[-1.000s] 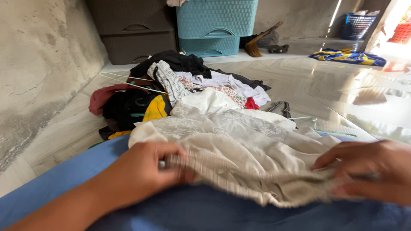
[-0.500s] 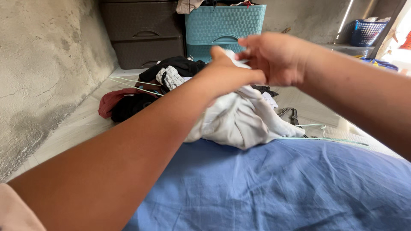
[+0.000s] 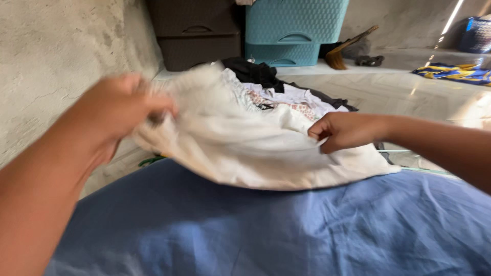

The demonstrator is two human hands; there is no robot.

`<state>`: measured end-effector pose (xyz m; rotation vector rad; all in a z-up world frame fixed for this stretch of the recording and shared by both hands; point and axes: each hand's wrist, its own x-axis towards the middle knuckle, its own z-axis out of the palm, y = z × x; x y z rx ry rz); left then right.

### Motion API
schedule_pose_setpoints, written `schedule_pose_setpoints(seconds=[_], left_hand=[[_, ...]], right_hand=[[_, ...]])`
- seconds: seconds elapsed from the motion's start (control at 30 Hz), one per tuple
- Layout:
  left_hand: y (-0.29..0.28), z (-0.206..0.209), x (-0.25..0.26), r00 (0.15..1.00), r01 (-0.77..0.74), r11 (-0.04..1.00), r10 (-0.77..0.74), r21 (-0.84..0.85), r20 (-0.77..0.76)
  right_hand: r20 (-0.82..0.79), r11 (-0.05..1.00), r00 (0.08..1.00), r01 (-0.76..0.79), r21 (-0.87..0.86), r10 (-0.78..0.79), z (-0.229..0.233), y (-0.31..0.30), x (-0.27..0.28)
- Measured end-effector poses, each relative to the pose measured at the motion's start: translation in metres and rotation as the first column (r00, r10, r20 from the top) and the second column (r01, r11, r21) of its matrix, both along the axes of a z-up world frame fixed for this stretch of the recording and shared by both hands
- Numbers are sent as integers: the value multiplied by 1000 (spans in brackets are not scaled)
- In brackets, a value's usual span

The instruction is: The person folds a blue and yellow jersey and then a pair of light-colored shorts on a blue-covered surface. The person smooths the jersey, folds the sleeves and body, then picks up the shorts, turns them inside out, and folds them neatly.

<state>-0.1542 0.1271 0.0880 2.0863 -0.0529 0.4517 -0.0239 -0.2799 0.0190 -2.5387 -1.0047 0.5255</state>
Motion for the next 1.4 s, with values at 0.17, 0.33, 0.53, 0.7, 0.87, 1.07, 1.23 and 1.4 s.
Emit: schedule_pose_setpoints(seconds=[0.17,0.33,0.53,0.7,0.87,1.07,1.23,1.4], left_hand=[[33,-47,-19,916,89,890,104,447,-388],[15,-34,2,733,277,817,160,505,-661],[-1,-54,22,866,125,776,219,618,-450],[17,-67,32,944,-132,769,290,625,-157],[40,-61,25,815,-32,966,173,256,-553],[81,-58,37,814,-100,946,-101,-310,-572],[16,-71,105,905,-71,975,151,210,-397],[-81,-40,201,959,-85,908,-36,410,280]], right_hand=[[-543,999,840,2,-38,-22,5,10,7],[-126,897,918,394,202,-375,-39,32,56],[-242,907,909,385,171,-340,-65,55,93],[-460,796,690,602,-62,-558,-46,91,86],[-699,845,568,525,-99,-435,-10,88,50],[-889,547,446,773,321,-109,-22,69,34],[-807,217,542,838,501,-232,-25,14,81],[-672,-45,737,671,740,-75,58,-96,149]])
